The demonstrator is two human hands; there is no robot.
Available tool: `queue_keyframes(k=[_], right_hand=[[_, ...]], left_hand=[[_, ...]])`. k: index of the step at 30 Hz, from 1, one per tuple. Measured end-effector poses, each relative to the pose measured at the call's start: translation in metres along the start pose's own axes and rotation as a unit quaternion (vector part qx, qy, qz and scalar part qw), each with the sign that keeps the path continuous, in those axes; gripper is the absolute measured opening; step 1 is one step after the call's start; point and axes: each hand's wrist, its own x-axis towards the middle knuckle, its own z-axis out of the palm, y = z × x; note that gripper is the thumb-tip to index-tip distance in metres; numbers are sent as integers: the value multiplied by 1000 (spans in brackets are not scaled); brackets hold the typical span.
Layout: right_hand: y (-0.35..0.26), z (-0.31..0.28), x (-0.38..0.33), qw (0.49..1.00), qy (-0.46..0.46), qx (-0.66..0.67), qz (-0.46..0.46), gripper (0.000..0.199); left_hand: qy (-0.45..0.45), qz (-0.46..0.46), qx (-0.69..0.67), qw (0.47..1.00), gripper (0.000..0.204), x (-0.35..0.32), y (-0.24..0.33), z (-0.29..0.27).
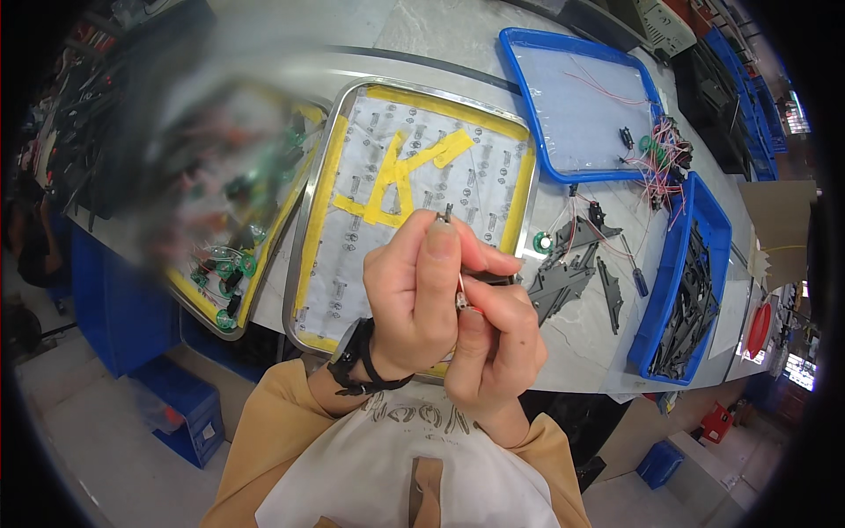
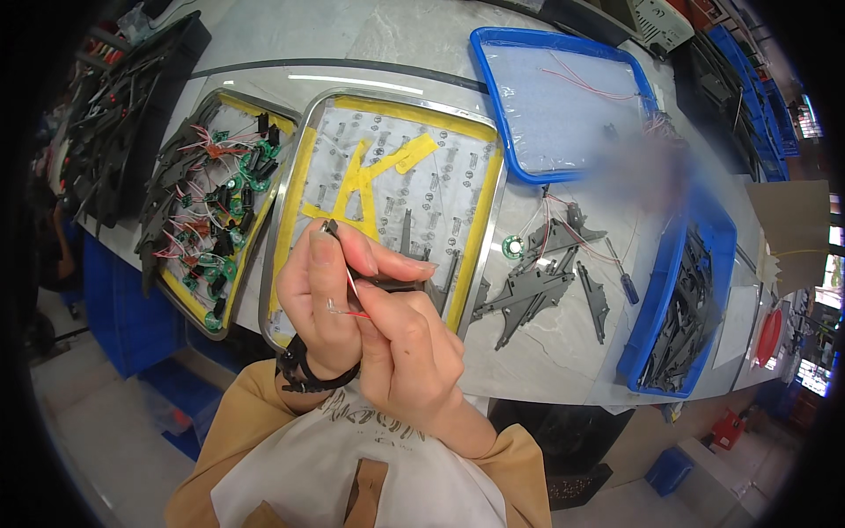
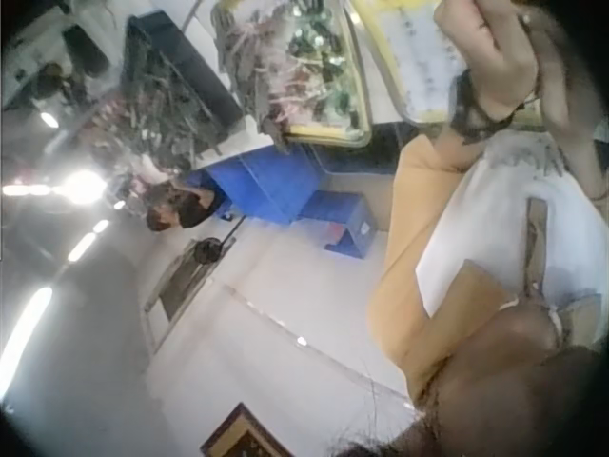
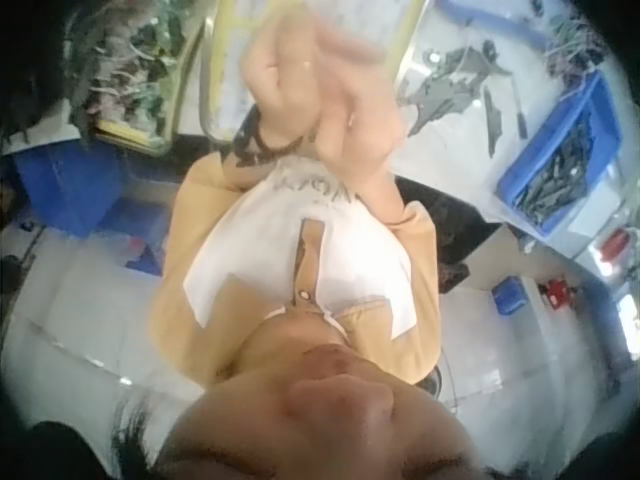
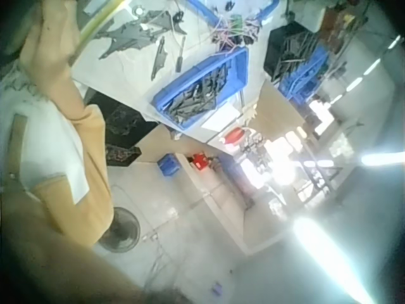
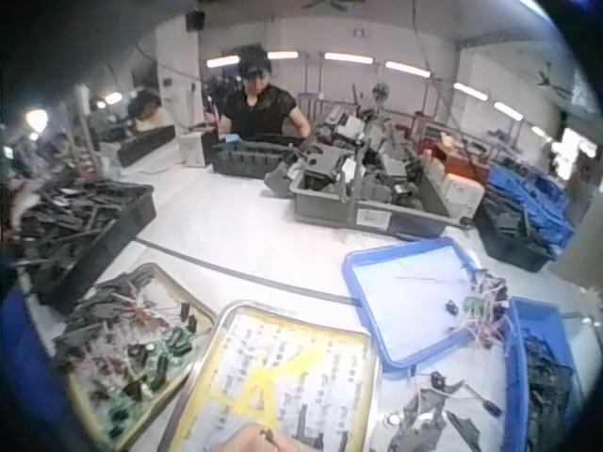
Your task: The person assembles a toy component by connecting electronic wires and plastic toy parts to a circuit board. The person uses tweezers to manipulate the small parts.
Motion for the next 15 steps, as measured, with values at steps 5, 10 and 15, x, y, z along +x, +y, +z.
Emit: queue_keyframes(k=[5, 10, 15], right_hand=[[2, 4, -1, 1000, -2, -18, 3, 23], [3, 4, -1, 1000, 8, -16, 21, 21], [6, 0, -4, 993, 31, -10, 114, 15]], left_hand=[[-25, -22, 44, 998, 32, 4, 0, -8], [-46, -17, 50, 998, 31, 4, -4, -11], [-41, -23, -58, 997, 26, 2, -3, -7]])
